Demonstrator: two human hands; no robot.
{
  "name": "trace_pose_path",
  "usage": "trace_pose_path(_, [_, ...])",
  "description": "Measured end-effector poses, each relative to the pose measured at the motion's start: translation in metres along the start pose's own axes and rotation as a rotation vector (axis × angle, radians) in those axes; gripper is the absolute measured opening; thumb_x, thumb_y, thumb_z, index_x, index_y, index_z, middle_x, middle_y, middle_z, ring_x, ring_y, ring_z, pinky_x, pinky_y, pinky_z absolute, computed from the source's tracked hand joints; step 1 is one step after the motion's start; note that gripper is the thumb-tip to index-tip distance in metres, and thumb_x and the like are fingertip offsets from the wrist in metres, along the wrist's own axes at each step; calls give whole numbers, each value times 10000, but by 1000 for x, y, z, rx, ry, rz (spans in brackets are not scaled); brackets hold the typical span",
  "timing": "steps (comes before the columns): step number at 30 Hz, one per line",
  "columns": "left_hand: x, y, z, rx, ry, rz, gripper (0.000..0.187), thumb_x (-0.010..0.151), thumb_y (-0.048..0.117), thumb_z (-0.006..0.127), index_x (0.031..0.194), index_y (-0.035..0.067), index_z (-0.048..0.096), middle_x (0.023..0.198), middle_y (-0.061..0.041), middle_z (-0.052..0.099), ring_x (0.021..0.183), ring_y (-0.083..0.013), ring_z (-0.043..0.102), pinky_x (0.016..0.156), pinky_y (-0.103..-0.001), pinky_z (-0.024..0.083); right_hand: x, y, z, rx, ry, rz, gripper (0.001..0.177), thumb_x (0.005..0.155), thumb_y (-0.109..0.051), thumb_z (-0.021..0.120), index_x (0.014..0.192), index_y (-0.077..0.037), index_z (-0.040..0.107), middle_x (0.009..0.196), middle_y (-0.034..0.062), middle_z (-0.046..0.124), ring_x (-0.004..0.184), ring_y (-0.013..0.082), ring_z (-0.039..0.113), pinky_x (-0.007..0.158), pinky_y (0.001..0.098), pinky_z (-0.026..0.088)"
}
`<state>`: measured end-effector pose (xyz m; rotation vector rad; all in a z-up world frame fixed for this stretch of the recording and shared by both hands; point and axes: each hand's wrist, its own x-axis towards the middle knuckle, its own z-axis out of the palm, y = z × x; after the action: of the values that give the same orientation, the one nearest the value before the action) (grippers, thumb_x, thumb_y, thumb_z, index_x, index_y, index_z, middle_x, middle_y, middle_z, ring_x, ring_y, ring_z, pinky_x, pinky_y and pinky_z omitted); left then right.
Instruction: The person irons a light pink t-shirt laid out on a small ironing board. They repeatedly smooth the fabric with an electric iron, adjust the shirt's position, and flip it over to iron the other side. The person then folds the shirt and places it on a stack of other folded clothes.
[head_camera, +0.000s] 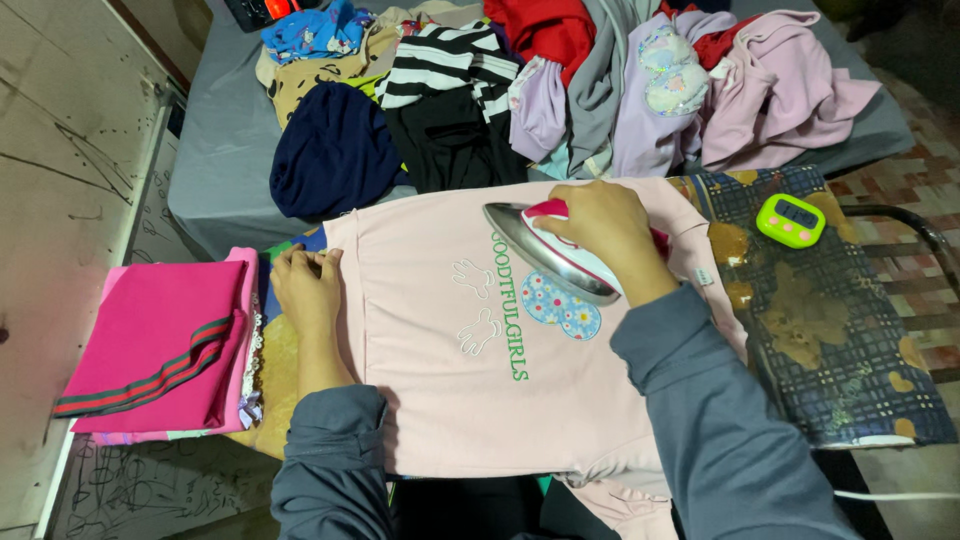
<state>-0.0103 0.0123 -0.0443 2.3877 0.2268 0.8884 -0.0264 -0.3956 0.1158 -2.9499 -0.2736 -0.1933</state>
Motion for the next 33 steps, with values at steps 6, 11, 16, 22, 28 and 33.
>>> trace_pose_path(6, [1,3,0,-9,-3,-59,323,886,307,840,821,28,690,1275,-163,658,1177,-378,562,1003,-461,440,31,-12,3,-7,33,-25,455,848,-603,702,954,-167,781,746,113,743,769,336,718,679,482,538])
trace_pose_path(11, [0,5,-1,-10,21,-25,323,877,296,848,870,22,677,1237,-170,659,1145,-384,566,990,-466,438,-15,-30,-15,121,-155,-143,415,791,-570,705,1018,-232,782,792,133,751,765,369,710,682,505,537])
trace_pose_path(16, [1,10,-5,-49,-17,-22,225,892,240,815,978,80,682,1130,-88,689,1143,-341,587,1058,-488,410,-81,-63,-28,133,-281,-362,471,766,-589,710,1097,-257,764,777,155,741,712,387,710,664,508,547])
trace_pose_path(22, [0,18,-8,0,-108,16,153,996,238,648,1082,252,774,1291,-33,682,1310,-276,547,1215,-570,226,-68,-81,-7,26,-31,-300,462,814,-580,701,1086,-213,769,715,155,729,672,367,712,599,484,545])
trace_pose_path(28, [1,28,-12,182,-339,-15,565,933,596,583,1377,249,625,1521,-94,478,1472,-377,279,1177,-636,86,29,-86,33,-36,131,-251,464,825,-583,717,969,-146,778,711,133,722,686,346,717,592,476,540])
trace_pose_path(33, [3,35,-15,201,-389,-48,618,925,622,557,1447,293,575,1577,-80,432,1512,-371,230,1208,-636,47,79,-99,48,-44,122,-121,479,820,-581,734,965,-127,778,772,140,740,720,345,724,620,458,558])
